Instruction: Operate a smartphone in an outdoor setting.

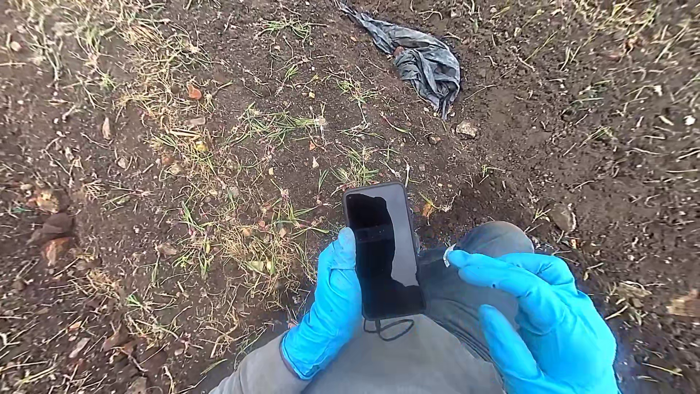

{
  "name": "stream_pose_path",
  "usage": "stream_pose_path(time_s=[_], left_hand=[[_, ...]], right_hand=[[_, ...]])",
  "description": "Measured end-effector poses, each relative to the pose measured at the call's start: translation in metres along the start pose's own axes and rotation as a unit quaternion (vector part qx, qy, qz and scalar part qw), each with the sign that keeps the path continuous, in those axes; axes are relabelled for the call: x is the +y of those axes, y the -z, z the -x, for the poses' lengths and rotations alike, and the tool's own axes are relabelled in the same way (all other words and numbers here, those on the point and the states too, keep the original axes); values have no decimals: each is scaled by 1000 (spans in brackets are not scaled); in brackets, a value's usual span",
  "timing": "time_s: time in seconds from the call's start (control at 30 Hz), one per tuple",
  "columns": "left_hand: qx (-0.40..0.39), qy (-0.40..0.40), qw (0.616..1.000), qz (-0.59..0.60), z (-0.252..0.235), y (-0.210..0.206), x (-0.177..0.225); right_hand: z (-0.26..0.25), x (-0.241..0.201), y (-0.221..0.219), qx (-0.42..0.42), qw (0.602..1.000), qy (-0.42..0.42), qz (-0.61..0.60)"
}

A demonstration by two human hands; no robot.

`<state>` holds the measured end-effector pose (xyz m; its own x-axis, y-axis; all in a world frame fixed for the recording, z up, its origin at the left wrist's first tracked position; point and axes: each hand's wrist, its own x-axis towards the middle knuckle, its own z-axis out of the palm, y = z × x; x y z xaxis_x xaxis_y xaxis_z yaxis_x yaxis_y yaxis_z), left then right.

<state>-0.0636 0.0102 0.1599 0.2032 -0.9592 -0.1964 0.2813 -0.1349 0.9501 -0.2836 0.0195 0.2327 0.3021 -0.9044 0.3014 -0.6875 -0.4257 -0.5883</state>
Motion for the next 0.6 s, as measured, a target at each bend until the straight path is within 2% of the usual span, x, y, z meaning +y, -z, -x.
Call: stream_pose_path(time_s=[0.2, 0.3, 0.47, 0.6], left_hand=[[3, 17, 1000, 10, 1, -9, 15], [-3, 7, 1000, 12, 0, -3, 7], [-13, 5, 1000, 6, 1, -1, 3], [-26, 15, 999, -12, 3, -1, 0]], right_hand=[[0, -4, -10, -3, 999, 10, -31], [1, -9, -13, -14, 999, 22, -40], [6, -18, -25, -84, 993, 49, -65], [-9, -14, -35, -54, 996, 57, -29]])
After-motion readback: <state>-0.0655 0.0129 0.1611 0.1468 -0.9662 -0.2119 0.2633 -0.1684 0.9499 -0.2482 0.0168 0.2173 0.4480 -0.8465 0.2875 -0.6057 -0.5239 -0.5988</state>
